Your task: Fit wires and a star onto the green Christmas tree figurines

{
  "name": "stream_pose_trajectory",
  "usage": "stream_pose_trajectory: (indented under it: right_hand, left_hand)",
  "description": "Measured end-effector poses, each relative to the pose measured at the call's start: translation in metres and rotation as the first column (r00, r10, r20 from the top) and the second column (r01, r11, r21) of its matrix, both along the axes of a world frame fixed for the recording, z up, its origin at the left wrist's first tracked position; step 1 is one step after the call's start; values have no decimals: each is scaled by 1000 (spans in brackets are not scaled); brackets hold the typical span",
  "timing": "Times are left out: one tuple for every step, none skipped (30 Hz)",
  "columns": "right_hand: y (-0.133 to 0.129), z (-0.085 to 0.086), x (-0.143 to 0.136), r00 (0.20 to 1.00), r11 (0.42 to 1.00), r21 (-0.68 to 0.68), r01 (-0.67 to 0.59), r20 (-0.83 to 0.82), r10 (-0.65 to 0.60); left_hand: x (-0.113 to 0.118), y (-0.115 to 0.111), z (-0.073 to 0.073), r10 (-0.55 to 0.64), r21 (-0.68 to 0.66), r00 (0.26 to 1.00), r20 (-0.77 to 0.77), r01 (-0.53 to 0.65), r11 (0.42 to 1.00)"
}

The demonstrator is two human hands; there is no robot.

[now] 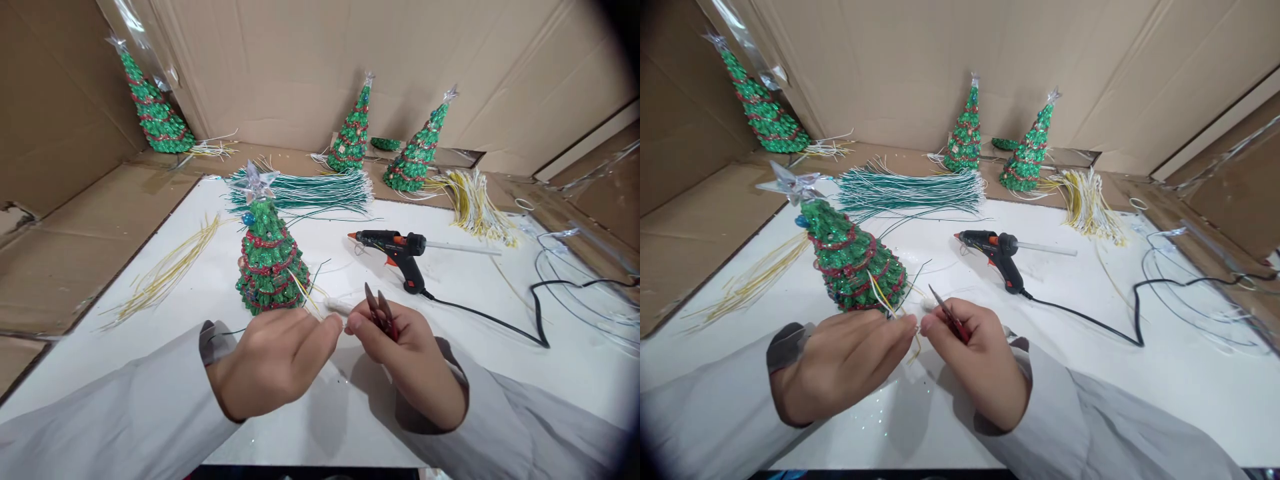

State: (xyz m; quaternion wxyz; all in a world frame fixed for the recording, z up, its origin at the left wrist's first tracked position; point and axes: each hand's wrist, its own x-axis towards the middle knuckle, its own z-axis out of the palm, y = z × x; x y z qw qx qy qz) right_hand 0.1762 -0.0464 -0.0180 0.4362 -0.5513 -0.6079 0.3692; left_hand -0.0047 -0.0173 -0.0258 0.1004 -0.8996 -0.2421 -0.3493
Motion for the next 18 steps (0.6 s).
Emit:
stream_pose_trajectory:
  right_hand:
    - [1, 0, 1, 1000, 1000, 22, 10, 21, -10]
    - [1, 0, 2, 999, 999, 44, 19, 41, -21]
    - [1, 0, 4, 998, 997, 66, 28, 61, -32]
    - [1, 0, 5, 996, 995, 89, 37, 80, -44]
    - [1, -1, 7, 994, 993, 112, 45, 98, -56]
    - [0, -1, 8, 991, 989, 136, 49, 115, -65]
    - [-1, -2, 10, 989, 985, 164, 49, 129, -70]
    - [-1, -2, 11, 988, 980, 194, 42, 140, -70]
    - [-2, -2, 13, 986, 975, 221, 32, 150, -67]
    - [-2, -2, 14, 985, 969, 246, 21, 158, -62]
    - [-3, -2, 15, 985, 964, 265, 13, 164, -58]
    - [-3, -1, 16, 985, 960, 280, 10, 165, -58]
    - [-3, 1, 16, 985, 956, 294, 10, 162, -60]
    - [-4, 2, 17, 986, 952, 305, 12, 156, -62]
    - [-4, 4, 17, 987, 949, 315, 12, 147, -62]
    - [-4, 5, 17, 989, 946, 324, 10, 134, -57]
    - [-4, 6, 17, 992, 945, 326, 14, 116, -55]
    - [-4, 7, 17, 994, 946, 324, 21, 94, -54]
  left_hand:
    - [2, 0, 0, 24, -55, 999, 29, -23, 998]
    - [4, 0, 0, 36, -126, 998, 60, -28, 992]
    - [6, 0, 0, 36, -203, 995, 93, -17, 979]
    - [8, 0, 1, 35, -277, 991, 127, 2, 961]
    - [10, 1, 2, 32, -356, 988, 152, 25, 934]
    - [12, 1, 4, 33, -440, 985, 172, 47, 897]
    - [15, 1, 7, 38, -526, 982, 187, 68, 848]
    - [17, 2, 9, 44, -607, 979, 201, 90, 789]
    - [19, 3, 12, 50, -678, 974, 219, 116, 726]
    - [22, 3, 15, 54, -732, 969, 240, 144, 666]
    - [24, 4, 18, 57, -767, 963, 264, 174, 618]
    - [26, 4, 21, 65, -790, 956, 285, 196, 582]
    - [29, 4, 24, 76, -811, 949, 305, 217, 543]
    - [32, 3, 26, 97, -837, 940, 328, 241, 492]
    - [34, 3, 29, 126, -862, 925, 359, 277, 425]
    - [37, 3, 30, 163, -881, 904, 396, 324, 344]
    - [40, 2, 32, 208, -890, 878, 431, 376, 256]
    - [43, 3, 33, 251, -888, 853, 458, 427, 167]
